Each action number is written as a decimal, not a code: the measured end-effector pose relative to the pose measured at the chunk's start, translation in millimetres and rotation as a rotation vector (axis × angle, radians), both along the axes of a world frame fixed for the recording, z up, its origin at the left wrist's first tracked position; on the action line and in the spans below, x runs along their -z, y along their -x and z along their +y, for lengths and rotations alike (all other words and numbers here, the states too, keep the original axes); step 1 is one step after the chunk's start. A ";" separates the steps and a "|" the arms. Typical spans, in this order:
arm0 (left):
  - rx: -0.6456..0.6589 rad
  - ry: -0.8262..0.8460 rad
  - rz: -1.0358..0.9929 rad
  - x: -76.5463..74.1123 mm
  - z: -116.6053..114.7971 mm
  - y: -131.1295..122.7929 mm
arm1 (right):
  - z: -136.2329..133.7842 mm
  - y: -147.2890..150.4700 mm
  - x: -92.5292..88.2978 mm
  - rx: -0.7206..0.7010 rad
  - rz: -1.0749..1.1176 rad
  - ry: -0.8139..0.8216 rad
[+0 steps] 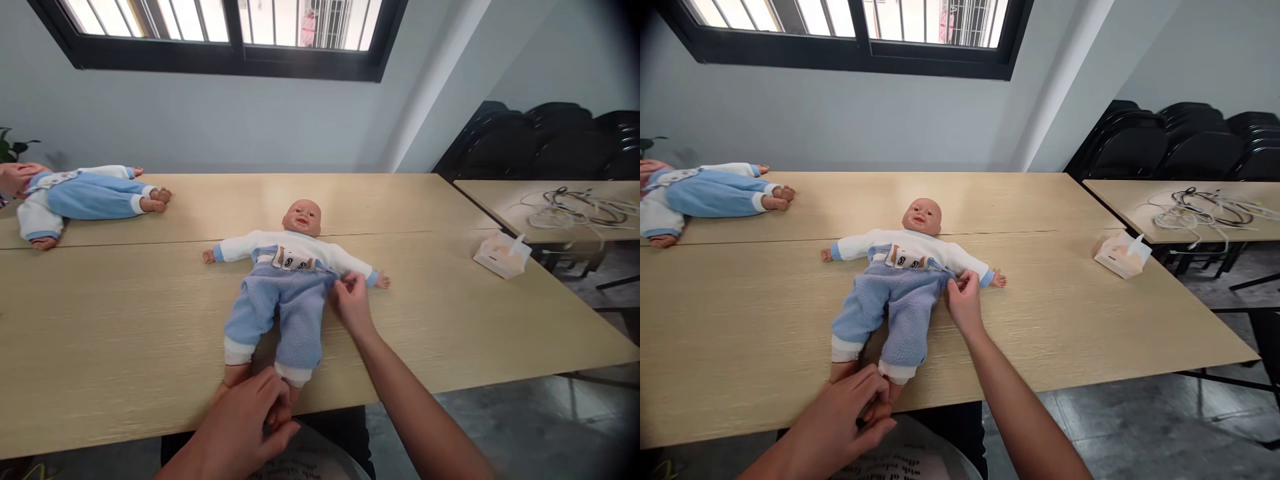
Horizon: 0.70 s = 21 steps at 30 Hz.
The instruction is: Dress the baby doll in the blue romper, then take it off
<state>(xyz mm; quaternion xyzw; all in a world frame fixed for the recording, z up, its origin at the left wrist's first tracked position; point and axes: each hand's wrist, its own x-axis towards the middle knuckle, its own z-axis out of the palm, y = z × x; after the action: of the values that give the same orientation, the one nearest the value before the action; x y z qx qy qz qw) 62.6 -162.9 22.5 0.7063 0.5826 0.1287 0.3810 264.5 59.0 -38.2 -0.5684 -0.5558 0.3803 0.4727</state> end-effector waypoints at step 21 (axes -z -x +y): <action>-0.448 -0.235 -0.236 15.8 183.0 108.4 | -54.4 -24.5 -64.0 -0.384 -0.435 0.155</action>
<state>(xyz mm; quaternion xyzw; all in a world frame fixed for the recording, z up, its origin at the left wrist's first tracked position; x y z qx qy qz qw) -45.8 20.1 6.7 0.5795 0.6568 0.3578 0.3236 289.0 4.6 25.9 -0.5556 -0.7105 0.3732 0.2173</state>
